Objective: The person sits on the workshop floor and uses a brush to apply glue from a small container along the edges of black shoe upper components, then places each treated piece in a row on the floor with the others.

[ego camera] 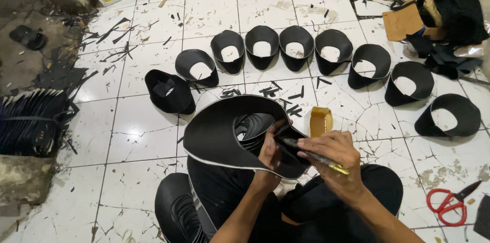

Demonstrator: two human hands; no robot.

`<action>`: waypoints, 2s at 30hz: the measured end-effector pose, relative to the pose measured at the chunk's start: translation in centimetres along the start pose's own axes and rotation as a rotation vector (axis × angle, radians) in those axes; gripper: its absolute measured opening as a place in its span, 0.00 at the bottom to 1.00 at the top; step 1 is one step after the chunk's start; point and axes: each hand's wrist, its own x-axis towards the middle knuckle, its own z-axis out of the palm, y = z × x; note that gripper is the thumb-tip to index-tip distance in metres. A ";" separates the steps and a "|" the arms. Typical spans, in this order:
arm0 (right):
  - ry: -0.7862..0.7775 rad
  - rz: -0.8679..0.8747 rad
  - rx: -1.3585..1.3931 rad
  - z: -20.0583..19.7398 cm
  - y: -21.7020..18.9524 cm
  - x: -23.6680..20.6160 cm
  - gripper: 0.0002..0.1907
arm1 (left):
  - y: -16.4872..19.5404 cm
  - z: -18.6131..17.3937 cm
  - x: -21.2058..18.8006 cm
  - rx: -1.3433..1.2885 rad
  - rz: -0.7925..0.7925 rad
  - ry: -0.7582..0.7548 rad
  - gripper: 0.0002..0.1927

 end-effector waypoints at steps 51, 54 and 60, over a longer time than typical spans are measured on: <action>-0.070 0.975 0.588 2.2 9.3 -1.5 0.22 | -0.6 -1.1 1.0 0.581 -0.187 0.372 0.14; 0.115 0.835 0.499 2.6 12.1 -2.0 0.15 | -0.3 -1.3 0.9 0.754 -0.207 0.387 0.15; 0.130 0.915 0.670 5.0 16.2 -3.6 0.11 | -0.4 -1.7 0.6 0.401 -0.109 0.328 0.08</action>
